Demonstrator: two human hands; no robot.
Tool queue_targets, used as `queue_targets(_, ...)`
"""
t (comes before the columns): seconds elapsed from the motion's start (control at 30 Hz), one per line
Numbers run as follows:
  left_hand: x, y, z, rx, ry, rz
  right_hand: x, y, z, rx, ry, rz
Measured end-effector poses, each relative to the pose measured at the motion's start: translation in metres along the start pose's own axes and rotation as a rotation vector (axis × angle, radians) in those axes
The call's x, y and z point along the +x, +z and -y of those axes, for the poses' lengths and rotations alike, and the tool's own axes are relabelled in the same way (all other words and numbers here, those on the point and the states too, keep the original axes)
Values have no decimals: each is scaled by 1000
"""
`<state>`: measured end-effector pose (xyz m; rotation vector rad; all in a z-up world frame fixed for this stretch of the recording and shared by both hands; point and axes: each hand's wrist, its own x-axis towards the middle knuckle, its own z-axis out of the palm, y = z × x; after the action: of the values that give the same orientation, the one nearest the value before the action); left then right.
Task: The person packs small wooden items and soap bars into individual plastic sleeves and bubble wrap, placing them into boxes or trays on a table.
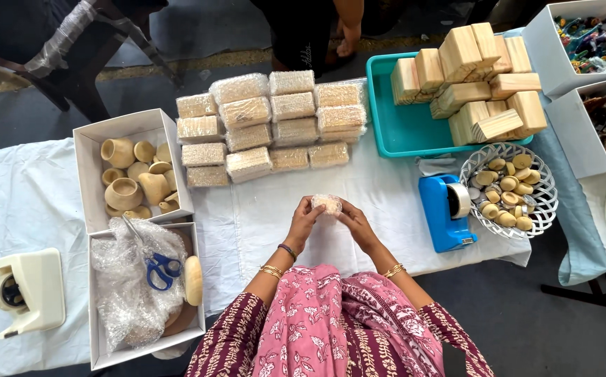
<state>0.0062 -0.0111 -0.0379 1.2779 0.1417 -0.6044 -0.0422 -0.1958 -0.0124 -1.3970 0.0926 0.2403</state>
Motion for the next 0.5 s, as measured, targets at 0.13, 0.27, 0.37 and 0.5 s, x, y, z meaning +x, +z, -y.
queue_targets(0.13,-3,7,-8,-52,100,11,-1,1,13,265,115,7)
queue_targets(0.27,-6,14,-9,-52,92,18,7,4,-8,161,61,-130)
queue_targets(0.37,-9,18,-6,-11,101,-2,15,5,-13,169,29,-209)
queue_targets(0.5,-13,16,3,760,553,-247,19,7,-6,1,-51,-268)
